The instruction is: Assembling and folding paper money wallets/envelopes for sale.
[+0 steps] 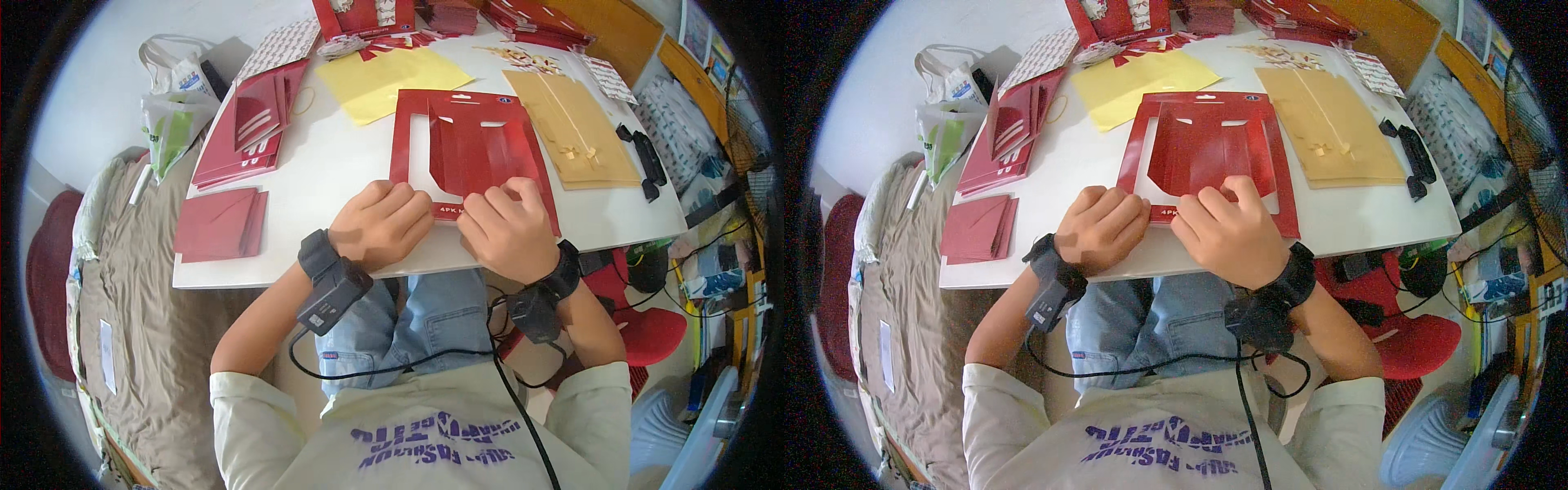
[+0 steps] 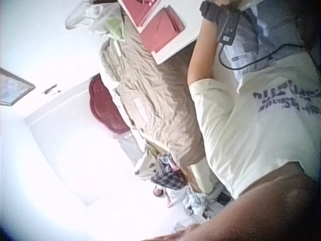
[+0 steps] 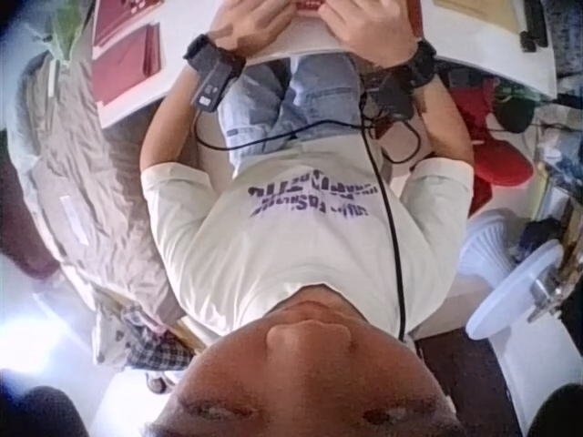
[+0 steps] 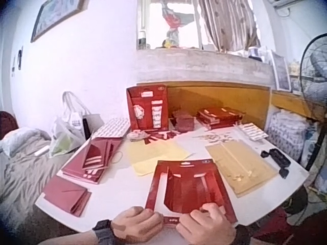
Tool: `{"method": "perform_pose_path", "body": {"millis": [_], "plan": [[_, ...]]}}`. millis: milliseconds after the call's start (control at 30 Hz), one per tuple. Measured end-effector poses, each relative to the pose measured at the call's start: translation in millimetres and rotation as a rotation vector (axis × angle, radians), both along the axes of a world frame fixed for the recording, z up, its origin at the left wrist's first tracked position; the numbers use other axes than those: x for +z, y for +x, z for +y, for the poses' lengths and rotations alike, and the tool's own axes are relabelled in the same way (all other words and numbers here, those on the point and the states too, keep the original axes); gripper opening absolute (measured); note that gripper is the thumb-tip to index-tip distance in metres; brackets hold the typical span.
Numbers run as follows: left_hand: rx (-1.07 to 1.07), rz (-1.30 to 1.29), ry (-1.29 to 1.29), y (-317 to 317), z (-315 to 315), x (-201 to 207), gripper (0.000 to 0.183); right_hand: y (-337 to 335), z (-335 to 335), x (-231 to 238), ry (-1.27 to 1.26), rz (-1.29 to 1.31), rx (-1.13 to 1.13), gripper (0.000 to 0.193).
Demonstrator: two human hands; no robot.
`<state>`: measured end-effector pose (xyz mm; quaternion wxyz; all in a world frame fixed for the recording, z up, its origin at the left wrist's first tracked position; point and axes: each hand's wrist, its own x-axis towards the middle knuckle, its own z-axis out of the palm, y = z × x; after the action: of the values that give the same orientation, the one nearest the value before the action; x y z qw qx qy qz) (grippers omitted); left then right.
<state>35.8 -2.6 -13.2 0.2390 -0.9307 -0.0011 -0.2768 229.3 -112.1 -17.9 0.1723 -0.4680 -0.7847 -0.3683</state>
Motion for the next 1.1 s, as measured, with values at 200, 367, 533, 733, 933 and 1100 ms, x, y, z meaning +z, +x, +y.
{"method": "perform_pose_path", "body": {"millis": [200, 367, 533, 733, 933, 1100], "plan": [[-0.076, 0.000, -0.023, 7, -2, 2, 0.029, -8, 4, 0, 0.045, 0.024, 0.019, 0.005], [-0.029, -0.026, -0.120, 4, -1, -2, 0.032, -8, 10, -4, 0.032, -0.017, 0.030, 0.007], [0.025, -0.087, -0.101, -1, 0, -1, 0.025, -4, 8, -5, 0.062, 0.019, 0.036, 0.009], [-0.047, -0.086, -0.098, 1, -1, -2, 0.036, -7, 3, 1, 0.003, 0.051, -0.013, 0.008], [-0.043, -0.110, -0.075, 5, -6, -2, 0.019, -11, 10, 0, 0.057, 0.026, 0.049, 0.007], [-0.023, -0.131, -0.139, 4, -9, 2, 0.018, -13, 8, 1, 0.025, 0.009, 0.045, 0.006]]}}
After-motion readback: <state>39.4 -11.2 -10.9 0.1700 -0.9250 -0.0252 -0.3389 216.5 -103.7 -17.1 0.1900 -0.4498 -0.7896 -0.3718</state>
